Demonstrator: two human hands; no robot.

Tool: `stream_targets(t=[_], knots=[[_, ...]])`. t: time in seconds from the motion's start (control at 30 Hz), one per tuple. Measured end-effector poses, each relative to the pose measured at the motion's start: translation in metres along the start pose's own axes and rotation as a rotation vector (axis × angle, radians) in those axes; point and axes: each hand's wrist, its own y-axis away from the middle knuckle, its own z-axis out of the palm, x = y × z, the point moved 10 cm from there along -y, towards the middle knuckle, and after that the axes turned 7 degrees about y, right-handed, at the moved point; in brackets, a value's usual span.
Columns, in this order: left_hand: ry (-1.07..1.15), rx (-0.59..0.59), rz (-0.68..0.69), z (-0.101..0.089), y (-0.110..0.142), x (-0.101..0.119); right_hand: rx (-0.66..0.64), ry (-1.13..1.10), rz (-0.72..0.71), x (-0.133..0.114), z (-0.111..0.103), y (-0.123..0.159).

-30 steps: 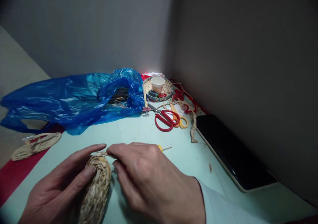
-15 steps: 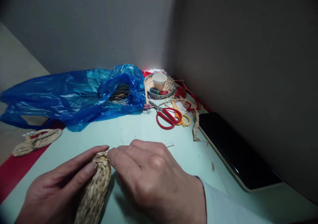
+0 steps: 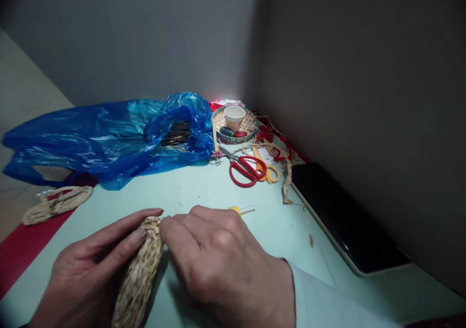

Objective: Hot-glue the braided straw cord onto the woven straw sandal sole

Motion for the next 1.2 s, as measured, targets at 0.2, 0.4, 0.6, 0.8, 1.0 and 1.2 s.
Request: stream_targets(t=[0.2,0.4,0.6,0.8,1.0,1.2], knots=[[0.017,-0.028,-0.001,-0.002,-0.005,-0.009,-0.037,-0.02,0.009,0.005,0.007,0.002],[0.161,-0.075,-0.069,0.006,-0.009,-0.016,0.015,-0.011,0.114,0.02,-0.006,0.0],[0.242,-0.129,-0.164,0.016,-0.008,-0.019,0.079,-0.283,0.36,0.051,-0.008,-0.002],[0.397,-0.177,-0.304,0.021,-0.005,-0.023,0.121,-0.559,0.542,0.071,0.001,0.004],[0.441,-0.147,-0.353,0.025,-0.006,-0.019,0.153,-0.804,0.647,0.079,0.005,0.006],[0.447,-0.222,-0.335,0.029,-0.001,-0.018,0.136,-0.921,0.655,0.076,0.013,0.006]])
